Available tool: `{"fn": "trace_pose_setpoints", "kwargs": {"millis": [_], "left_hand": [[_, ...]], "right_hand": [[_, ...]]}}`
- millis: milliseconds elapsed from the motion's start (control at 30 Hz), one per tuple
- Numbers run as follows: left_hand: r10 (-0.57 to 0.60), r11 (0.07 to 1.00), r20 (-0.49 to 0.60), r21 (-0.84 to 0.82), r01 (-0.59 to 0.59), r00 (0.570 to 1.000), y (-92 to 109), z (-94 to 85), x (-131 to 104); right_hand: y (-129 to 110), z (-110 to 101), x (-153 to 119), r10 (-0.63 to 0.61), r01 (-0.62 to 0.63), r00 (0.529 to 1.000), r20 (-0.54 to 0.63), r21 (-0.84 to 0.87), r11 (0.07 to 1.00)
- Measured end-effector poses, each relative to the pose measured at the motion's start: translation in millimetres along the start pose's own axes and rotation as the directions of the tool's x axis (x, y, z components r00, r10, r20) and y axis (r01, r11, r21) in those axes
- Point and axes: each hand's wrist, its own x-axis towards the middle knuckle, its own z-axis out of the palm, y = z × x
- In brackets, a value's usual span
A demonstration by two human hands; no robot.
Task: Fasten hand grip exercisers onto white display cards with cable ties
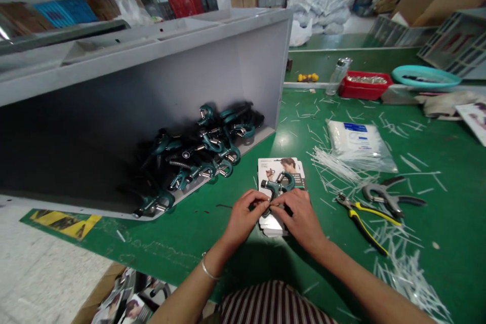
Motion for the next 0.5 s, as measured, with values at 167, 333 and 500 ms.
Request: {"fn": "trace_pose_setpoints", "kwargs": {"millis": [167, 333, 500], "left_hand": [[-0.054, 0.996, 0.004, -0.077, 0.055, 0.999, -3.7, -1.3, 0.6], [-0.083, 0.986, 0.037, -0.144, 0.087, 0.996, -6.4, -5.6, 2.4], [-0.036, 0.996, 0.092, -0.075, 0.043, 0.995, -2.6, -10.2, 4.8]], "right_hand": [[1.2, -2.4, 2.2, -0.02, 0.02, 0.999, 0.037, -0.002, 1.0], [5.0, -12.0, 0.7, -0.059, 0.068, 0.994, 0.096, -0.101, 0.993], [1.9, -15.8, 5.0, -0.09, 0.108, 0.989, 0.122, -0.152, 0.982]]}}
